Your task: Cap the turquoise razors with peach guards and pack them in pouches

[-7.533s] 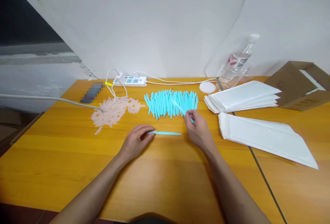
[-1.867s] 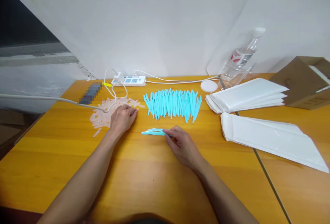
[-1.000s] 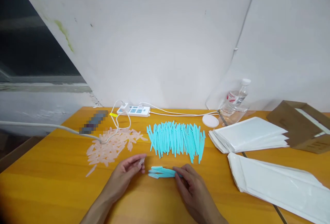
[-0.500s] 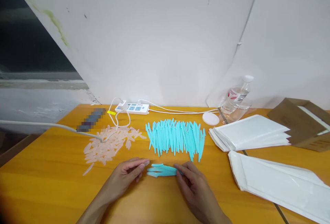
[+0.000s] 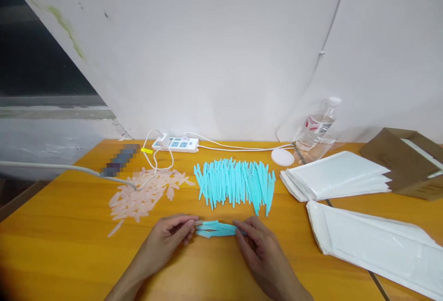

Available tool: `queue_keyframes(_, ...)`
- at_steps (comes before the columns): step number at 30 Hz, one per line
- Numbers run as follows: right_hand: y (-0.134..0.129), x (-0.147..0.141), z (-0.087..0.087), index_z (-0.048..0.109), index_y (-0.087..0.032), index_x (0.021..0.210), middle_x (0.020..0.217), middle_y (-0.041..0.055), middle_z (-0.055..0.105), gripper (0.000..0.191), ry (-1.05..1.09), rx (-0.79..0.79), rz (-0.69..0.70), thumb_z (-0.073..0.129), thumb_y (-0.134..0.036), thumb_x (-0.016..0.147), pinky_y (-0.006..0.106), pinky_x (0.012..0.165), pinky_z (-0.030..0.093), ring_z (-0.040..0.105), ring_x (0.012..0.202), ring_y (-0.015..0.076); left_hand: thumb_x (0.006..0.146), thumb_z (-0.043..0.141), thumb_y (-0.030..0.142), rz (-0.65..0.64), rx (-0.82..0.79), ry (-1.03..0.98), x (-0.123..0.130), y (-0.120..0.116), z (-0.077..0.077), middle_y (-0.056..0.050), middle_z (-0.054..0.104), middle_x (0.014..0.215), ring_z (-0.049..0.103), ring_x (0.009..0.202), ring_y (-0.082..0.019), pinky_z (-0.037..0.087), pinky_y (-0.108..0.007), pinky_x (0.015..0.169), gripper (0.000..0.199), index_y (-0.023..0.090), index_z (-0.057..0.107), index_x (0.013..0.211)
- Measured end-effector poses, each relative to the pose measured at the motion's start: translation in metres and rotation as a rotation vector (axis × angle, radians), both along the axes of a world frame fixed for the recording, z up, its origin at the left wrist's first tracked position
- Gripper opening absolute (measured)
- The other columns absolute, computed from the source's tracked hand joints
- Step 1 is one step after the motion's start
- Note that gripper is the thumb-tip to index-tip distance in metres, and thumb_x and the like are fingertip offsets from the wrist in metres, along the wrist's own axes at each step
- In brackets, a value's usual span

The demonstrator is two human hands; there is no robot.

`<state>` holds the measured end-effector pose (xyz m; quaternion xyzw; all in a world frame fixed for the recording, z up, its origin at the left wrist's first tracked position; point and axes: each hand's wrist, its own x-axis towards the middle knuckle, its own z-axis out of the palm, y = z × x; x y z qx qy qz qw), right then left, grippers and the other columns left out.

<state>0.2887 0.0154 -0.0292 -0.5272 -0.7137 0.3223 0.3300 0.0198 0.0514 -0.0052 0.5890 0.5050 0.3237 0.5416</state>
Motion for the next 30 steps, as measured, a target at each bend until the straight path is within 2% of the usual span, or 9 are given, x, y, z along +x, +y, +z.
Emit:
queue_keyframes(4, 0.000, -0.001, 0.003, 0.071, -0.022, 0.119, 0.088, 0.0075, 0.065, 0.033, 0.001, 0.016, 0.001, 0.046, -0.034, 0.102, 0.029, 0.066, 0.053, 0.065, 0.075, 0.0180, 0.089, 0.063, 0.058, 0.035, -0.119, -0.061, 0.001, -0.001, -0.004, -0.003, 0.062, 0.070, 0.054, 0.062, -0.013, 0.043, -0.022, 0.056, 0.047, 0.014, 0.076, 0.098)
queue_keyframes(10, -0.001, -0.004, 0.009, 0.072, -0.024, 0.120, 0.085, 0.0062, 0.064, 0.032, 0.007, 0.013, 0.031, 0.047, -0.034, 0.102, 0.028, 0.063, 0.053, 0.065, 0.074, 0.0179, 0.092, 0.061, 0.054, -0.004, -0.080, -0.058, 0.007, -0.005, -0.011, -0.004, 0.064, 0.071, 0.055, 0.062, -0.013, 0.044, -0.023, 0.058, 0.043, 0.014, 0.075, 0.099)
queue_keyframes(14, -0.005, -0.009, 0.009, 0.068, -0.024, 0.125, 0.090, 0.0061, 0.063, 0.034, -0.021, -0.020, 0.091, 0.044, -0.033, 0.104, 0.028, 0.068, 0.054, 0.064, 0.076, 0.0164, 0.094, 0.058, 0.050, -0.059, 0.014, 0.037, 0.012, -0.009, -0.010, -0.006, 0.068, 0.072, 0.056, 0.064, -0.015, 0.043, -0.024, 0.059, 0.039, 0.017, 0.078, 0.101)
queue_keyframes(20, -0.009, -0.012, 0.005, 0.066, -0.025, 0.126, 0.097, 0.0074, 0.063, 0.031, -0.164, 0.072, 0.156, 0.046, -0.028, 0.103, 0.032, 0.075, 0.055, 0.064, 0.085, 0.0183, 0.095, 0.058, 0.038, -0.216, 0.182, 0.265, 0.004, -0.011, 0.006, -0.005, 0.073, 0.086, 0.061, 0.074, -0.017, 0.043, -0.025, 0.066, 0.024, 0.026, 0.079, 0.101)
queue_keyframes(24, -0.010, -0.013, 0.004, 0.067, -0.022, 0.124, 0.099, 0.0100, 0.064, 0.029, -0.271, 0.178, 0.169, 0.048, -0.024, 0.102, 0.037, 0.078, 0.055, 0.063, 0.089, 0.0217, 0.094, 0.061, 0.032, -0.295, 0.277, 0.376, -0.002, -0.010, 0.012, -0.003, 0.068, 0.081, 0.061, 0.078, -0.017, 0.043, -0.025, 0.071, 0.019, 0.026, 0.078, 0.094)
queue_keyframes(30, -0.010, -0.018, 0.006, 0.072, -0.019, 0.110, 0.093, 0.0108, 0.063, 0.024, -0.391, 0.263, 0.173, 0.051, -0.021, 0.099, 0.039, 0.072, 0.053, 0.059, 0.084, 0.0234, 0.094, 0.061, 0.025, -0.338, 0.377, 0.502, -0.004, -0.009, 0.009, -0.003, 0.066, 0.083, 0.061, 0.083, -0.017, 0.043, -0.026, 0.074, 0.016, 0.024, 0.076, 0.093)
